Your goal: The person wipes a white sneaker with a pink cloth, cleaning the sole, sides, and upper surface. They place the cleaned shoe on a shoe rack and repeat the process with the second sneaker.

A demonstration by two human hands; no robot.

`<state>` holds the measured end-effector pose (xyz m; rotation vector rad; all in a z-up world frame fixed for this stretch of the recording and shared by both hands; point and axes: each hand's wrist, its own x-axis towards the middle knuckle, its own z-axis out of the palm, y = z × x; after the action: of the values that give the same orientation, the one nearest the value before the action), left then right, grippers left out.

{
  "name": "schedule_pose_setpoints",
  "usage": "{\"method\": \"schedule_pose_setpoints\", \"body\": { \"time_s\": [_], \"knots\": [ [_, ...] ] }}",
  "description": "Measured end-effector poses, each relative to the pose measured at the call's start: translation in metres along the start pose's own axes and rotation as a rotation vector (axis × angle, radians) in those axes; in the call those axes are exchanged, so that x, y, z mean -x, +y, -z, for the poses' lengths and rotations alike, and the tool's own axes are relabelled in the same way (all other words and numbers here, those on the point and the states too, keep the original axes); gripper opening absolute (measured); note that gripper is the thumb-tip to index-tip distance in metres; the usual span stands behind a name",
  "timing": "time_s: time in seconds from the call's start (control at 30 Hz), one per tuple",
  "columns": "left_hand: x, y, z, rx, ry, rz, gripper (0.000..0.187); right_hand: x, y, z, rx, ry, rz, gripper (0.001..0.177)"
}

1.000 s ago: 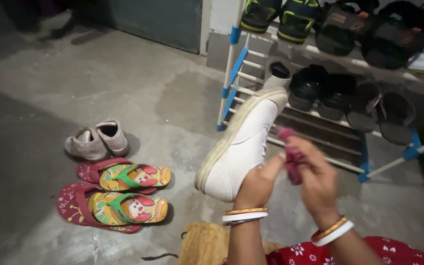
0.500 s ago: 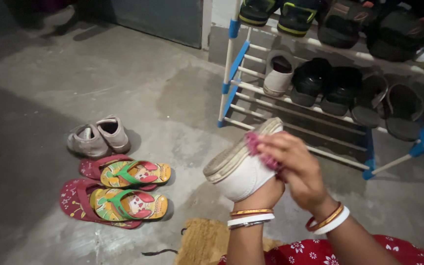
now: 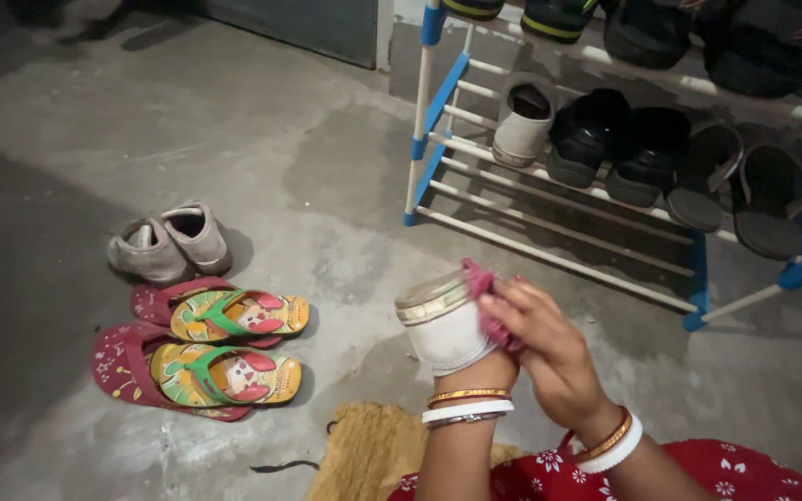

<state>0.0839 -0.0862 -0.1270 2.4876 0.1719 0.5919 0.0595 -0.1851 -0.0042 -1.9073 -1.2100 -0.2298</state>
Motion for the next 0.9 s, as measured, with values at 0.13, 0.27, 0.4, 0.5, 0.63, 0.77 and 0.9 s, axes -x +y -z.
{"method": "schedule_pose_setpoints", "body": {
  "time_s": [0.13, 0.27, 0.4, 0.5, 0.63, 0.77, 0.9],
  "knots": [
    [-0.001, 0.004, 0.006, 0.096, 0.029, 0.115, 0.029, 0.003, 0.029, 0.002, -0.092, 0.122, -0.274, 0.061],
    [-0.007, 0.017, -0.003, 0.295, 0.076, 0.203, 0.029, 0.007, 0.029, 0.016, -0.044, 0.228, -0.240, 0.057],
    [-0.014, 0.019, -0.031, 0.794, -0.066, 0.218, 0.029, -0.006, 0.020, 0.022, 0.103, 0.086, 0.127, 0.043],
    [-0.023, 0.003, -0.054, 1.379, -0.272, 0.274, 0.029, -0.014, 0.023, 0.016, 0.134, -0.048, 0.138, 0.041],
    [-0.029, -0.008, -0.065, 2.022, -0.251, 0.369, 0.034, -0.011, 0.044, 0.010, 0.037, -0.013, 0.094, 0.047],
    [-0.034, 0.003, -0.048, 2.403, 0.081, 0.413, 0.035, -0.008, 0.063, 0.004, -0.106, 0.076, -0.183, 0.056],
    [-0.031, 0.018, -0.029, 1.460, 0.189, 0.373, 0.029, -0.007, 0.064, 0.010, -0.211, 0.216, -0.370, 0.054]
  ]
}}
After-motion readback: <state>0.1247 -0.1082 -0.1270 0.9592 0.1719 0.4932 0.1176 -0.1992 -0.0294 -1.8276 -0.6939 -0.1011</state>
